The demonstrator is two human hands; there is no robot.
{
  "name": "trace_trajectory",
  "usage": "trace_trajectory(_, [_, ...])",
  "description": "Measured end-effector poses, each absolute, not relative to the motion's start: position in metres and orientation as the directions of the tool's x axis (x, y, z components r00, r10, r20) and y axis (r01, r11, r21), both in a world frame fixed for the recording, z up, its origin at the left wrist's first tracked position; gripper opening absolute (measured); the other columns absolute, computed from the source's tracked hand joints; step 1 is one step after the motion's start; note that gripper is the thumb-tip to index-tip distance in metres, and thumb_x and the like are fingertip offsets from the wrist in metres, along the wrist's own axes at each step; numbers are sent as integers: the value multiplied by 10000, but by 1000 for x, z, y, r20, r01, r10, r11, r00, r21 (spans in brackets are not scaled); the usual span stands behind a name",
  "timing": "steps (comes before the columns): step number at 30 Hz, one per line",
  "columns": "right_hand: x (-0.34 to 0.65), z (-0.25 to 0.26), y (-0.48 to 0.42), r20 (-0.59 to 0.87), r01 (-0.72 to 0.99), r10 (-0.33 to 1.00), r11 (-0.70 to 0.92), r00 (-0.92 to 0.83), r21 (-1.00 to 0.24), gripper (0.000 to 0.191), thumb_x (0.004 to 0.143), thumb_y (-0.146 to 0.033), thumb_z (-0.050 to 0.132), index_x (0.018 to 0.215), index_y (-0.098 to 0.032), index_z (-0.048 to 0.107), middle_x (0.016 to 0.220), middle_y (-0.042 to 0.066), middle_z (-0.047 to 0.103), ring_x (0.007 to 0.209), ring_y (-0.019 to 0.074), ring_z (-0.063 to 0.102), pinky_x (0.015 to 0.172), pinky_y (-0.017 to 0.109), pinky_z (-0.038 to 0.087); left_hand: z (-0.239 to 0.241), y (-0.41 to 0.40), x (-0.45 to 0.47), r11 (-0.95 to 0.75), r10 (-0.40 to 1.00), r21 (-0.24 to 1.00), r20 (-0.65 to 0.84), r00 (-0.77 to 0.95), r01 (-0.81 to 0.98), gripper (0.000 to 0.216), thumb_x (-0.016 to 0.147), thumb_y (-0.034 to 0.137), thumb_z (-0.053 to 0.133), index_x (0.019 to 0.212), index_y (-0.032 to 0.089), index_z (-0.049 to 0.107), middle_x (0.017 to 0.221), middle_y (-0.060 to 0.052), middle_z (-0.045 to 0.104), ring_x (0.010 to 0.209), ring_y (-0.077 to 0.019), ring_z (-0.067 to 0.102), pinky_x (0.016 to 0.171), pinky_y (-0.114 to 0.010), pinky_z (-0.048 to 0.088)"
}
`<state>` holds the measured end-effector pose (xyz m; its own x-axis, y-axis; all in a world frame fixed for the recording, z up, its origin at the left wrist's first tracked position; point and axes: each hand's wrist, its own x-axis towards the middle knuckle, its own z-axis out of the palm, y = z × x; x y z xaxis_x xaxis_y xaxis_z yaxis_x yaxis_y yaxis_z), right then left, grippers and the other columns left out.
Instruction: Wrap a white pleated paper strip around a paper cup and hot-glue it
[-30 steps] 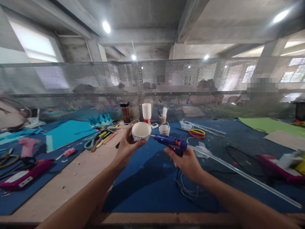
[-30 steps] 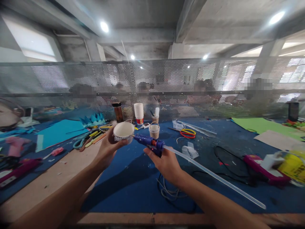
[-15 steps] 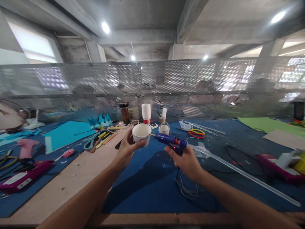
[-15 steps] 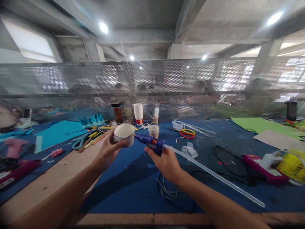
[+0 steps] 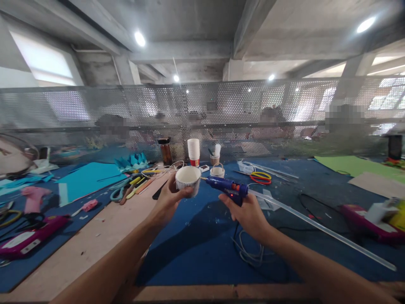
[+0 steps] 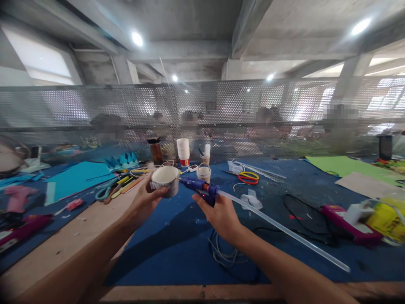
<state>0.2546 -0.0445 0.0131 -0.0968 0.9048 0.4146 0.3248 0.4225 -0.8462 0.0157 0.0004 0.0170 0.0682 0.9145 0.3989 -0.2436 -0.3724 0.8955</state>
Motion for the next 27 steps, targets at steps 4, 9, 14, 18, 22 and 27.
trace_trajectory(4, [254, 15, -45, 399, 309, 912, 408, -97, -859, 391, 928, -553, 608, 784, -192, 645, 449, -68, 450, 409, 112, 451, 423, 225, 371, 15, 2, 16, -367, 911, 892, 401, 90, -262, 723, 713, 287, 861, 1374, 253, 573, 1282, -85, 653, 1193, -277, 583, 958, -362, 465])
trace_trajectory(9, [254, 14, -45, 379, 304, 922, 385, -82, -871, 415, 917, -577, 610, 753, -197, 623, 444, -68, 450, 399, 112, 450, 415, 227, 378, 15, 1, 16, -344, 916, 891, 388, 104, -297, 720, 704, 291, 867, 1367, 256, 588, 1274, -85, 663, 1190, -277, 590, 977, -373, 460])
trace_trajectory(14, [255, 13, -44, 367, 291, 928, 370, -65, -882, 447, 910, -599, 611, 711, -200, 601, 441, -63, 449, 401, 115, 456, 422, 235, 383, 18, -2, 18, -324, 915, 888, 381, 129, -328, 714, 712, 297, 861, 1369, 253, 585, 1286, -95, 664, 1197, -286, 594, 966, -377, 466])
trace_trajectory(18, [255, 12, -43, 377, 297, 924, 378, -62, -877, 464, 912, -600, 608, 671, -204, 577, 440, -57, 454, 409, 120, 464, 428, 243, 384, 21, -5, 19, -294, 928, 899, 349, 126, -323, 706, 680, 314, 876, 1331, 232, 614, 1293, -106, 674, 1190, -298, 606, 943, -370, 473])
trace_trajectory(22, [256, 13, -43, 367, 295, 929, 366, -54, -883, 483, 910, -609, 610, 647, -208, 553, 442, -53, 463, 419, 120, 471, 441, 245, 382, 20, -5, 18, -278, 934, 906, 332, 132, -319, 708, 669, 327, 882, 1321, 228, 624, 1331, -116, 666, 1221, -306, 598, 950, -364, 470])
trace_trajectory(27, [256, 13, -42, 350, 310, 935, 347, -49, -885, 505, 912, -619, 605, 630, -208, 529, 442, -53, 463, 418, 116, 474, 454, 245, 388, 18, -4, 16, -306, 915, 903, 366, 169, -303, 677, 708, 346, 857, 1331, 215, 626, 1339, -129, 662, 1251, -322, 580, 951, -367, 468])
